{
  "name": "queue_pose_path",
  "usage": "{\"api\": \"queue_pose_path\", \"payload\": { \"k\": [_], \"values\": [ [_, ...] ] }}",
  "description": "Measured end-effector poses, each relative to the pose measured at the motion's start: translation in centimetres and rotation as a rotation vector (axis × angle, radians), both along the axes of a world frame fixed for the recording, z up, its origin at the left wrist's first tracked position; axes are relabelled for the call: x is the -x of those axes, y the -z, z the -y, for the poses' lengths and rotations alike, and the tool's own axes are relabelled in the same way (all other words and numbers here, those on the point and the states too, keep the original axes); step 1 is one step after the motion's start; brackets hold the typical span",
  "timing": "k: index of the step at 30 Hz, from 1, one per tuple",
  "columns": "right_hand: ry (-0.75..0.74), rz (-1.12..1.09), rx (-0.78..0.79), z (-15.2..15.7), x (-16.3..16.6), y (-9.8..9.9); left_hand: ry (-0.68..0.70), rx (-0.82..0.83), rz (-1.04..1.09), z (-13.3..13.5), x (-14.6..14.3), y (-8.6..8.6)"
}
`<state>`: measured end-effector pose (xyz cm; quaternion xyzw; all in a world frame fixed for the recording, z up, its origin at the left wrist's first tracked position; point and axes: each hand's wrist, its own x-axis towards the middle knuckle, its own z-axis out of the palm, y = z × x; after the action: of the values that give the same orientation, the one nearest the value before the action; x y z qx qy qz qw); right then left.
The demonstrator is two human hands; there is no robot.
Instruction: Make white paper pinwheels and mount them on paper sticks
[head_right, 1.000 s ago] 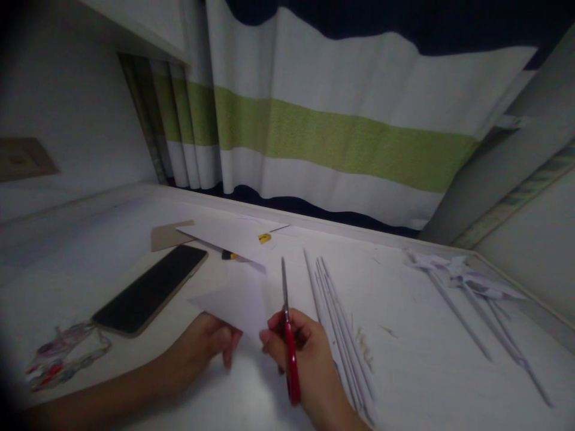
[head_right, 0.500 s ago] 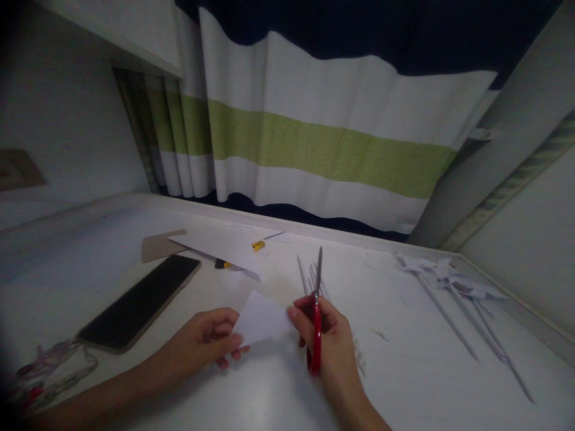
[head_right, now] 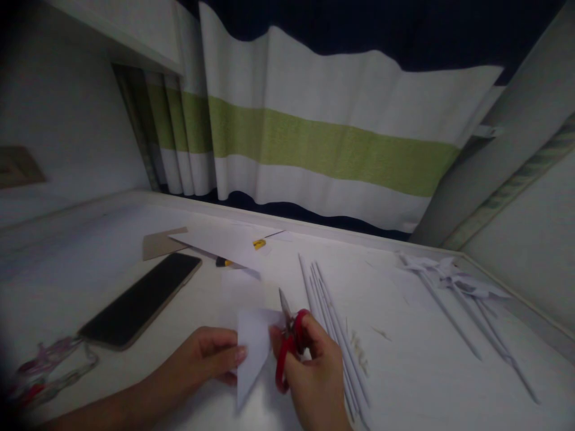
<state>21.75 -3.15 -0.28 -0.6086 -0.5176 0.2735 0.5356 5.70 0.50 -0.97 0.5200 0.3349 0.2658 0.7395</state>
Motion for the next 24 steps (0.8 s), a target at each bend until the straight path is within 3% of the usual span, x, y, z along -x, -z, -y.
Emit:
{"api": "queue_pose_path", "payload": {
  "k": [5, 10, 13, 17, 24],
  "values": [
    [-0.028, 0.218, -0.110, 0.7, -0.7, 0.6, -0.103, -0.016, -0.024, -0.6, 0.4, -0.4],
    [-0.290, 0.792, -0.641, 1.1, -2.1, 1.1, -0.124, -0.009, -0.018, -0.5, 0.5, -0.5],
    [-0.332, 1.048, -0.741, 1.1, -2.4, 0.6, -0.154, 0.009, 0.004, -0.7, 0.5, -0.6],
    [-0.262, 1.173, -0.935, 1.0, -1.7, -0.7, -0.149, 0.046, 0.034, -0.7, 0.4, -0.8],
    [-0.329, 1.334, -0.930, 1.2, -1.0, -1.4, -0.134, 0.106, 0.163, -0.5, 0.3, -0.8]
  ]
}}
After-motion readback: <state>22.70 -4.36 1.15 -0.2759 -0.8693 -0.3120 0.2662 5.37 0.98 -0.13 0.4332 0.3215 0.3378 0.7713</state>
